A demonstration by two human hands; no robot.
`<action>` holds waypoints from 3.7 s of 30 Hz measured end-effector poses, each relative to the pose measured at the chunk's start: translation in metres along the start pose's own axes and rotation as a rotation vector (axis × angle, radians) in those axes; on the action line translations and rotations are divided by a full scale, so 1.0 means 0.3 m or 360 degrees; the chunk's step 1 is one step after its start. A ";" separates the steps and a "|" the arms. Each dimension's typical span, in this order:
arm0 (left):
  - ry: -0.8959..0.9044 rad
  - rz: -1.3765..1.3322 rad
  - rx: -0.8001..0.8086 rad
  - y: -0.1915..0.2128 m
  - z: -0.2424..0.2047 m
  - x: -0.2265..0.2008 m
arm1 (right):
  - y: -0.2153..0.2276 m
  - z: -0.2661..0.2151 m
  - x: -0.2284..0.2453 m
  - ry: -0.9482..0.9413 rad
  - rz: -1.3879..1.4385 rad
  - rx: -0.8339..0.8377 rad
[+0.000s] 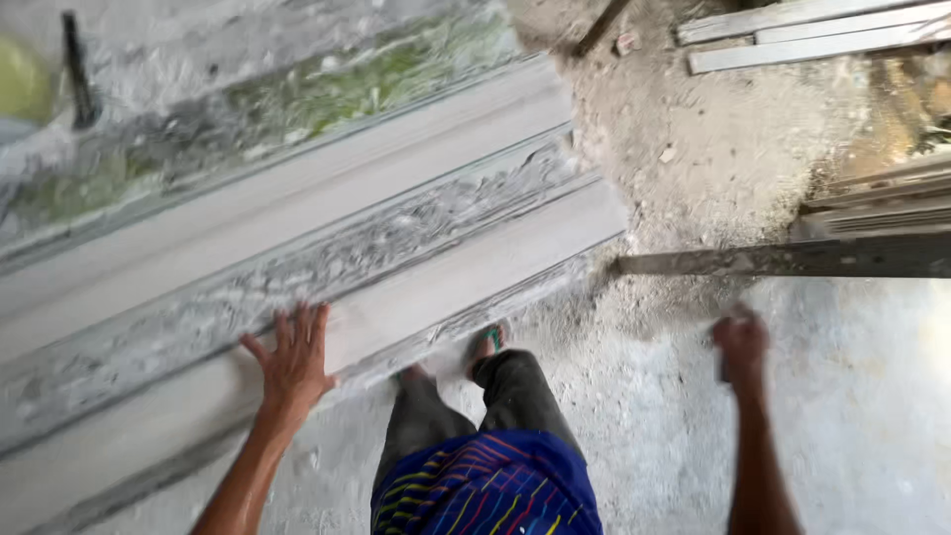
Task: The person applies plaster or joint compound to decorative molding strips on a workbench using a small spatula, smoothing the material along the length of the pieces and filling in gaps.
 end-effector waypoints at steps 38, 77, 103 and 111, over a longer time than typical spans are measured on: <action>0.0065 -0.0236 0.0666 0.334 0.782 -1.554 | -0.237 0.592 -0.106 -0.0518 -0.0471 0.1500; 0.2578 -0.1244 -0.0942 0.049 0.288 -0.902 | -1.139 0.490 0.281 0.1268 -0.1777 0.2361; 0.2561 -0.0817 -0.1072 -0.024 0.344 -0.880 | -0.301 1.408 0.085 0.0600 -0.3103 0.2822; 0.2569 -0.0940 -0.1069 -0.027 0.324 -0.918 | -0.929 0.961 0.137 0.3102 -0.0988 0.1988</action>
Point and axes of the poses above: each hand's wrist, its own z-axis towards the middle knuckle, its own y-axis out of the back of the hand, x = y × z, the point moved 1 cm from there along z, towards the middle knuckle, and after that the axes turned 12 degrees about y, right-handed, at the moved point
